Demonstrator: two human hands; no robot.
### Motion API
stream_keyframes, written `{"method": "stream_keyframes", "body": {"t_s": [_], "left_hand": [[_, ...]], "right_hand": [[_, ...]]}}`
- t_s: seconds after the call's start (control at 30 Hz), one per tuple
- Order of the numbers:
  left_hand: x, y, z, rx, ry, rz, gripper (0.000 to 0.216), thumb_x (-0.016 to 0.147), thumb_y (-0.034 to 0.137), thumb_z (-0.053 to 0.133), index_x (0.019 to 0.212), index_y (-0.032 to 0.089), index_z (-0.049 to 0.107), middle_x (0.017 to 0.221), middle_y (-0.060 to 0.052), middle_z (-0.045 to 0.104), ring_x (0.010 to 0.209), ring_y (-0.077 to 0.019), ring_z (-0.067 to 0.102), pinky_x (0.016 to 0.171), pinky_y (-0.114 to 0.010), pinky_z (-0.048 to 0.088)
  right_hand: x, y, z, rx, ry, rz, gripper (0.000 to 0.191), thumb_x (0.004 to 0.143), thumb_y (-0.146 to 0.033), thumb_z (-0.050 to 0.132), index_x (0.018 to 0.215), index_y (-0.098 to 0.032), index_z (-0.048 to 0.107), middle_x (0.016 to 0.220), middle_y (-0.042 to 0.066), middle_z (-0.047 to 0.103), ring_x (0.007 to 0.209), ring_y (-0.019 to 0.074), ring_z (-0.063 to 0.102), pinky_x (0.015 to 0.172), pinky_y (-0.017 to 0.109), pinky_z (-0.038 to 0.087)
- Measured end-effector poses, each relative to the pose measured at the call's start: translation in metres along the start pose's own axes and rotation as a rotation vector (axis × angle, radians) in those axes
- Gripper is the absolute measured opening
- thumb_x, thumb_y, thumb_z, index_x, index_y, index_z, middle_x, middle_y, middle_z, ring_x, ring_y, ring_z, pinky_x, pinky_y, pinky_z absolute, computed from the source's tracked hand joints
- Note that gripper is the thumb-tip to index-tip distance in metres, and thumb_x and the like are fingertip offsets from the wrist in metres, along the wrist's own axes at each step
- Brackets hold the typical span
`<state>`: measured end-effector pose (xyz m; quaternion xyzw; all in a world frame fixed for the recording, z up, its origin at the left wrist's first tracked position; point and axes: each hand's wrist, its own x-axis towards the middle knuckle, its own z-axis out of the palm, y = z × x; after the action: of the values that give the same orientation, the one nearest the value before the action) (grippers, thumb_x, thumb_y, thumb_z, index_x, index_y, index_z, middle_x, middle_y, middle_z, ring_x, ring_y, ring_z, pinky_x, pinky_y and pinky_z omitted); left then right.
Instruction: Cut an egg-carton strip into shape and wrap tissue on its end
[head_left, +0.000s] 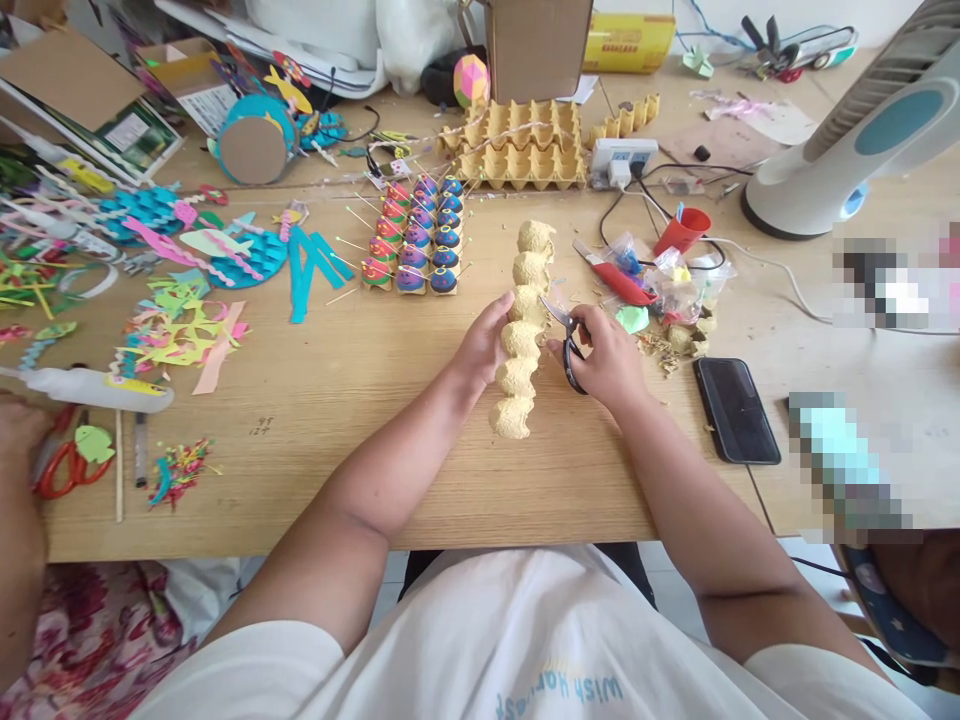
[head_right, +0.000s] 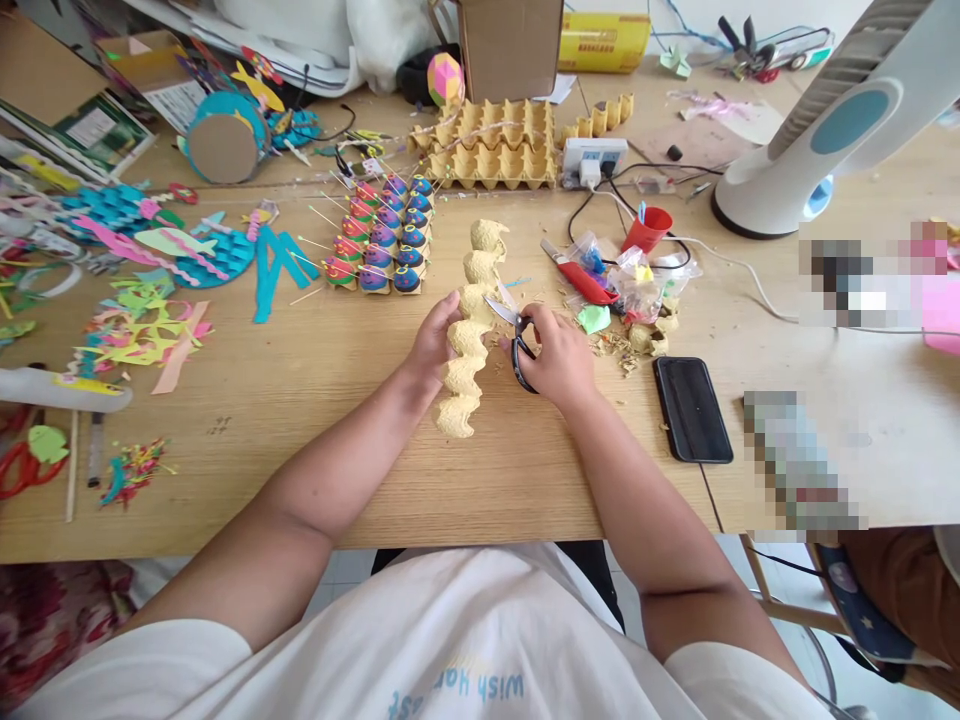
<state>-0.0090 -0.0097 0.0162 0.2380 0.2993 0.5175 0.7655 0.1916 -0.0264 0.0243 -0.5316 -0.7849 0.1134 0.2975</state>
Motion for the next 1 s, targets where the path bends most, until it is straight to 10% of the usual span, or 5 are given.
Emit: {"method": "stream_keyframes", "body": {"t_s": [0.3, 1.0], "left_hand": [[-0.008, 0.004, 0.014, 0.032, 0.014, -0.087, 0.046, 0.115, 0.038, 0.039, 0.119, 0.014, 0.078, 0.073, -0.004, 0.079, 0.066, -0.0209, 0.077, 0.057, -0.028, 0.051], [-0.002, -0.003, 0.005, -0.059, -0.004, -0.046, 0.030, 0.110, 0.037, 0.056, 0.125, 0.019, 0.075, 0.088, -0.003, 0.083, 0.077, -0.0213, 0.082, 0.068, -0.028, 0.059]], "right_hand": [[0.000, -0.005, 0.002, -0.041, 0.021, -0.043, 0.042, 0.100, -0.056, 0.063, 0.121, -0.020, 0.066, 0.105, 0.014, 0.075, 0.096, 0.0308, 0.068, 0.088, 0.042, 0.049], [0.002, -0.003, 0.004, -0.113, 0.029, -0.013, 0.034, 0.101, -0.050, 0.062, 0.117, -0.022, 0.070, 0.099, 0.013, 0.074, 0.096, 0.0312, 0.066, 0.084, 0.041, 0.046]]}}
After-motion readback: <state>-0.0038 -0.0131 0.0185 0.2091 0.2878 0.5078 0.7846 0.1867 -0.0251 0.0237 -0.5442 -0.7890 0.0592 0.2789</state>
